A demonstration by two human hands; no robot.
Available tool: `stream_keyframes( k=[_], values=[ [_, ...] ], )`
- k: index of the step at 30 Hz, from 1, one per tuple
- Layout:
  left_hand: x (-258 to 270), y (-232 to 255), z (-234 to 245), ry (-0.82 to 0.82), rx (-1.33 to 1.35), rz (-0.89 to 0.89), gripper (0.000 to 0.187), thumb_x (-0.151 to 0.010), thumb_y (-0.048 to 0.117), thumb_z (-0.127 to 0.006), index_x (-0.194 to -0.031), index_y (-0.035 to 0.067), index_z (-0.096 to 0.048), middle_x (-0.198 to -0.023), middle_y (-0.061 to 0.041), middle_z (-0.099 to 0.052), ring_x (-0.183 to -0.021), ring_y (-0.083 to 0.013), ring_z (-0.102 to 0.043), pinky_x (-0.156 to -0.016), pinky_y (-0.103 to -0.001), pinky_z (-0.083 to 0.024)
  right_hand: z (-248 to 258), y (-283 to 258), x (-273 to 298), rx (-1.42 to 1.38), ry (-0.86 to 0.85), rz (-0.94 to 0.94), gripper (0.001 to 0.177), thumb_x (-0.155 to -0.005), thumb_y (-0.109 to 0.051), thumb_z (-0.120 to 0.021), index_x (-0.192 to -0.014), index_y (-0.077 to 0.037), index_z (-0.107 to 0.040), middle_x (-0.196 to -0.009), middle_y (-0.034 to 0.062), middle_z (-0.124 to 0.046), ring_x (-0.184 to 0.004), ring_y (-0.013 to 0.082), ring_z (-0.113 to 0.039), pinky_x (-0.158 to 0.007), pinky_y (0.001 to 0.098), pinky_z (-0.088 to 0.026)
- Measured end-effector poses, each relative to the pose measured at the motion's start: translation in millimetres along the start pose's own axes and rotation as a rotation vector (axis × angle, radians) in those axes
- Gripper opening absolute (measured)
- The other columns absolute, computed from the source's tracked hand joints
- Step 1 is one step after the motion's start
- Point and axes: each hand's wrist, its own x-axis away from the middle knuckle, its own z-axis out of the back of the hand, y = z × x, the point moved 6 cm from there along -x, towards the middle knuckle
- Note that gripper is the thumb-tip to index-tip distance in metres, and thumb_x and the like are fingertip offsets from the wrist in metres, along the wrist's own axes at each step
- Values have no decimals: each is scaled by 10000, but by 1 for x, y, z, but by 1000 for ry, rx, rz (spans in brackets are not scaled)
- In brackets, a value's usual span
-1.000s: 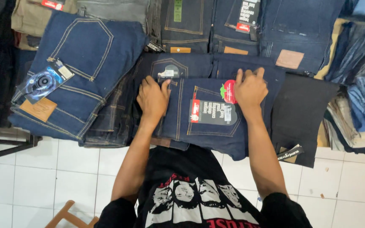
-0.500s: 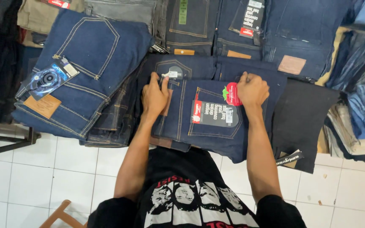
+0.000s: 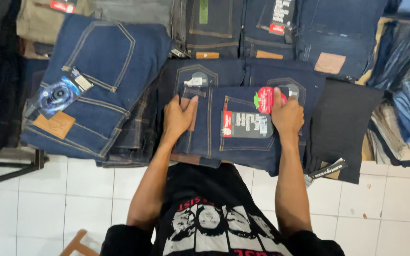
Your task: Folding and stacking pairs of jeans in a clothing store.
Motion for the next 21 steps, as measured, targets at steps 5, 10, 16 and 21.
stream_keyframes(
  k=[5, 10, 16, 21],
  values=[
    [41, 40, 39, 62, 266, -82, 550, -998, 393, -608, -1213, -113, -626, -1052, -385, -685, -1047, -530, -658, -832, -592, -546, 2, 20, 10, -395, -123, 87, 506, -1076, -504, -600, -1146, -19, -724, -1134, 301, -689, -1164, 502, -612, -905, 588, -495],
    [100, 86, 113, 21, 421, -285, 385, -981, 259, -614, -1151, -84, -572, -810, -235, -622, -709, -348, -524, -584, -467, -428, 61, -24, 75, -648, -72, 129, 427, -1062, -193, -653, -1365, 92, -556, -1459, 376, -456, -1385, 502, -391, -1155, 581, -322],
    [144, 56, 232, 65, 683, -632, 205, -987, 174, -587, -1039, -7, -508, -688, -24, -623, -419, -130, -463, -412, -274, -392, 129, -129, 114, -624, 150, 580, 52, -1193, 18, -611, -1236, 35, -587, -1026, 46, -548, -880, 118, -440, -824, 263, -382],
    [140, -72, 332, 199, 999, -506, 401, -971, 275, -693, -1194, 23, -474, -986, -23, -638, -763, -107, -618, -686, -217, -524, 133, -343, 196, -498, 237, 1066, 222, -1188, 239, -654, -1388, 242, -558, -1244, 292, -601, -999, 290, -531, -913, 380, -469]
  ],
)
